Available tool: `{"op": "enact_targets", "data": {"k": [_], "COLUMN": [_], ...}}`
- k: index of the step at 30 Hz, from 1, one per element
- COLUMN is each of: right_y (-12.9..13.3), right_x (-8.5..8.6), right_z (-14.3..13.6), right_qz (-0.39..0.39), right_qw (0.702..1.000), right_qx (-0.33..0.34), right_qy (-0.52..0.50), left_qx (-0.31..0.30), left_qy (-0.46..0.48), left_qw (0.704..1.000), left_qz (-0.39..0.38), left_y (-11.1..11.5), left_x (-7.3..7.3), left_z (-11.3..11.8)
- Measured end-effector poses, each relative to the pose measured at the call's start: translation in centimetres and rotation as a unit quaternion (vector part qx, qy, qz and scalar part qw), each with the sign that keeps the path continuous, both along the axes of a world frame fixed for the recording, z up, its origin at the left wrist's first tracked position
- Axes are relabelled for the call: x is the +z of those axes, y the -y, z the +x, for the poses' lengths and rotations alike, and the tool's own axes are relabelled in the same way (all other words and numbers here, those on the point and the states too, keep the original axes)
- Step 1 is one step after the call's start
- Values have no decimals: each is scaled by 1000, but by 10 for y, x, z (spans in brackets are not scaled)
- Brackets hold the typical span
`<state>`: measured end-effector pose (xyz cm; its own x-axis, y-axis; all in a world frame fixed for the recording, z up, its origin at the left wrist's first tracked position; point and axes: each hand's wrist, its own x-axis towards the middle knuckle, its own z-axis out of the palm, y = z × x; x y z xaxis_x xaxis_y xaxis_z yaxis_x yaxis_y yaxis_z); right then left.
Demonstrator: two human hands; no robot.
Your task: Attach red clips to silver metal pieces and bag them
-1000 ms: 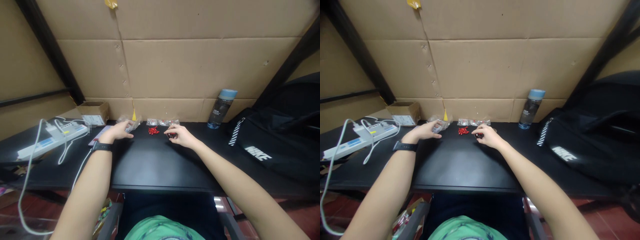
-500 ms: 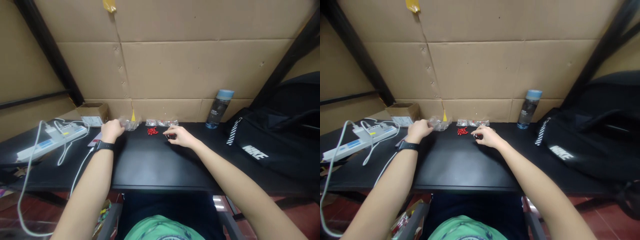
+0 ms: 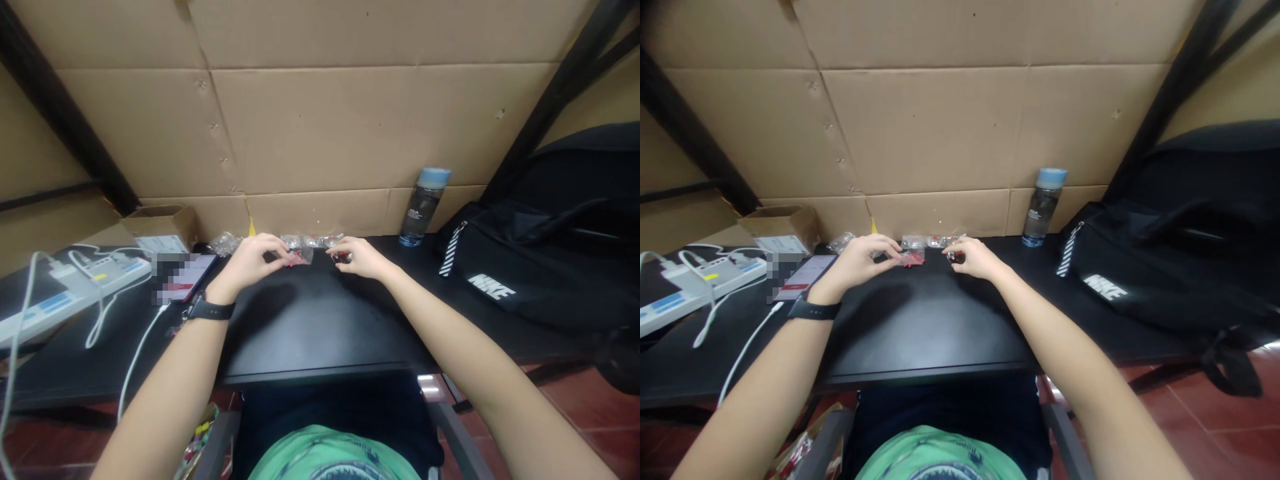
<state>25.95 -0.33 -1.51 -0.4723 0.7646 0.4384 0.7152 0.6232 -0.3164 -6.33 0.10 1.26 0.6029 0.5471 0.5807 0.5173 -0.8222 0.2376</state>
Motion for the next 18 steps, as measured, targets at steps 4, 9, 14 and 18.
{"op": "enact_targets", "data": {"k": [4,9,14,18], "right_y": [-3,0,11,20], "right_x": [3,5,11,18], "right_z": [11,8,-3,-9], "right_qz": [4,-9,-14,-40], "right_qw": [1000,1000,999,997], "right_qx": [-11,12,43,63], "right_qy": [-12,-14,-20,4], "left_qx": [-36,-14,4,8], "left_qy": [-137,-172,-175,-204], "left_qw": [989,982,976,972], "left_qz": [-47,-82,-127,-115], "left_y": [-6,-3,18,24], "left_x": [-21,-30,-20,-23], "left_z": [14,24,41,49]}}
